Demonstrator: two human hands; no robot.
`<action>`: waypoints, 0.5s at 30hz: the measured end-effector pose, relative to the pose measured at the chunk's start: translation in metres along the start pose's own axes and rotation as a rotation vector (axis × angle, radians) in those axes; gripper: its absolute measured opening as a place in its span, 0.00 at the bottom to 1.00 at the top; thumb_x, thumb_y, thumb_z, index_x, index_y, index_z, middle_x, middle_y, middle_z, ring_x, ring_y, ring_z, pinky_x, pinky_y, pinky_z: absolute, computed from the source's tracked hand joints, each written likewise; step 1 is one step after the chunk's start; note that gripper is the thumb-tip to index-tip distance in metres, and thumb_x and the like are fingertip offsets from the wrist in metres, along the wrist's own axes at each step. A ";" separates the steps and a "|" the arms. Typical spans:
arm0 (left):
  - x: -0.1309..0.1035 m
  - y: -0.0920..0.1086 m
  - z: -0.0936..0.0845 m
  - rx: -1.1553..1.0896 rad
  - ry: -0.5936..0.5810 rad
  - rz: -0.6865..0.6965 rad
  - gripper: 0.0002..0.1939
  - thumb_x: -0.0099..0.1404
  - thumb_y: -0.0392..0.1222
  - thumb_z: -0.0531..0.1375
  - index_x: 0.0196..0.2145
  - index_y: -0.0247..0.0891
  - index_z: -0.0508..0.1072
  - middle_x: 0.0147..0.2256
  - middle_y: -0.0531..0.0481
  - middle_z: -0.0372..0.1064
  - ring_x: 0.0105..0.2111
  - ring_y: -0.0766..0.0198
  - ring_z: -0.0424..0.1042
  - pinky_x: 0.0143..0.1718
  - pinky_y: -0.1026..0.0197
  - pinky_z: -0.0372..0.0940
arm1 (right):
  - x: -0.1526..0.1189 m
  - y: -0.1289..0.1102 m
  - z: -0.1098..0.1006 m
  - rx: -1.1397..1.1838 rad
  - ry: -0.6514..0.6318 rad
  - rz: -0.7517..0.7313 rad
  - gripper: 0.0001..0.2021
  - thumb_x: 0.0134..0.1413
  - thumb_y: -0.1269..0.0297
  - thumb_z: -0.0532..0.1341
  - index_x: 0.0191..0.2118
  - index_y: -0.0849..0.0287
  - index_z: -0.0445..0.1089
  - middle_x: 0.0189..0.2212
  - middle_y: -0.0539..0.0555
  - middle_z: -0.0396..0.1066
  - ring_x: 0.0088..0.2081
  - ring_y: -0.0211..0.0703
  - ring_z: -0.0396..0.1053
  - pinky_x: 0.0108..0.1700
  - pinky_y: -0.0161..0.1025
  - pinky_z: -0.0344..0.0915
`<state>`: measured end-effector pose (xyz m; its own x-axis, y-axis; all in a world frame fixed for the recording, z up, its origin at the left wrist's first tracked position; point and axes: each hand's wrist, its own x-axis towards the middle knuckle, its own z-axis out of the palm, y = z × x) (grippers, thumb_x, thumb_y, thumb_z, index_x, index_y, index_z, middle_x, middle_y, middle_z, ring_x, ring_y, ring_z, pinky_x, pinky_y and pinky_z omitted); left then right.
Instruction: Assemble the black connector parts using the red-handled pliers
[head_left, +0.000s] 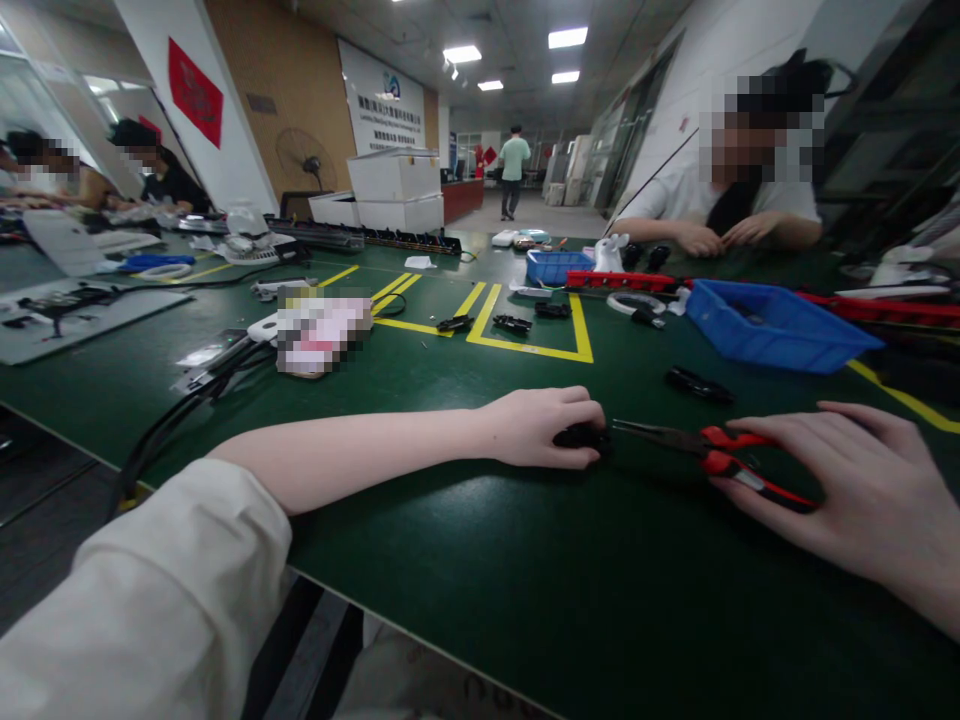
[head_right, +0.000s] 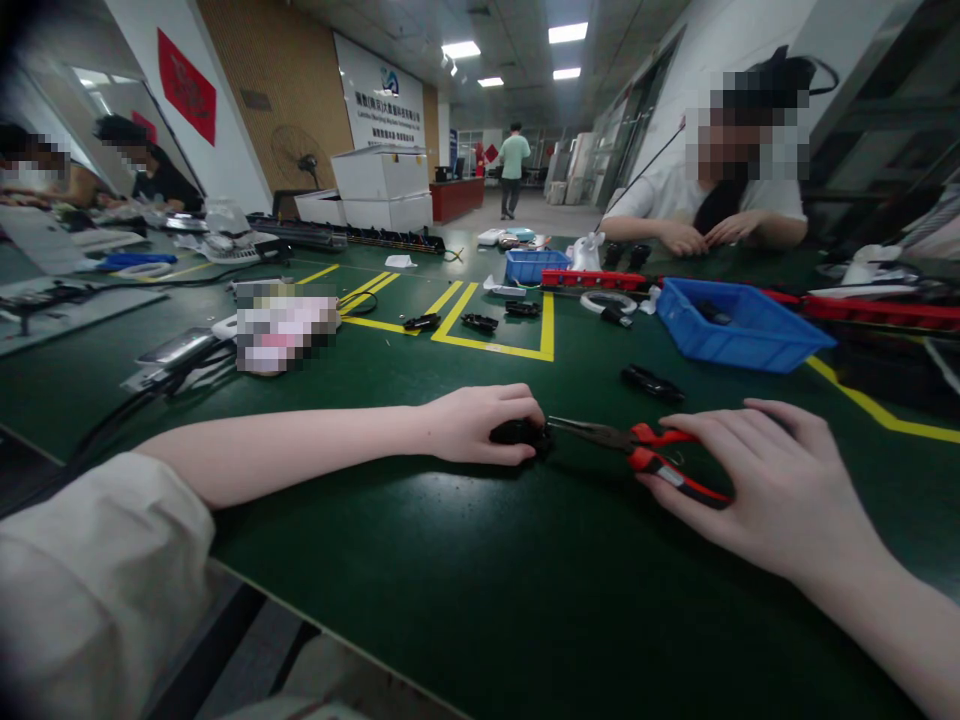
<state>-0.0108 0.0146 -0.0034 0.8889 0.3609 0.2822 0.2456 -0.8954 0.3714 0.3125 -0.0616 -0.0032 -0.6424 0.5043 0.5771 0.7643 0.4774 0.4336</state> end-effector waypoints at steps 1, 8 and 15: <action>0.000 0.000 0.000 0.000 0.002 0.009 0.15 0.71 0.47 0.58 0.51 0.35 0.68 0.49 0.44 0.67 0.43 0.62 0.71 0.41 0.62 0.67 | 0.001 -0.001 -0.001 0.009 0.002 -0.008 0.19 0.59 0.49 0.57 0.46 0.59 0.69 0.36 0.60 0.77 0.36 0.54 0.75 0.52 0.56 0.61; 0.001 -0.003 0.003 0.010 0.016 0.012 0.14 0.70 0.45 0.59 0.51 0.37 0.68 0.49 0.46 0.67 0.43 0.61 0.71 0.40 0.62 0.66 | 0.002 -0.002 0.000 -0.002 0.039 -0.058 0.17 0.58 0.51 0.60 0.45 0.59 0.70 0.35 0.59 0.77 0.36 0.53 0.75 0.52 0.56 0.60; 0.000 -0.004 0.003 -0.010 0.018 0.003 0.14 0.69 0.45 0.61 0.50 0.38 0.69 0.49 0.47 0.67 0.43 0.62 0.72 0.39 0.62 0.66 | 0.007 -0.004 -0.003 -0.028 0.026 -0.098 0.17 0.59 0.53 0.61 0.46 0.62 0.69 0.35 0.59 0.76 0.36 0.53 0.75 0.52 0.56 0.61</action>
<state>-0.0103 0.0176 -0.0073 0.8824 0.3627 0.2995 0.2388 -0.8940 0.3792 0.3057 -0.0620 0.0010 -0.7130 0.4366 0.5486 0.6990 0.5033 0.5080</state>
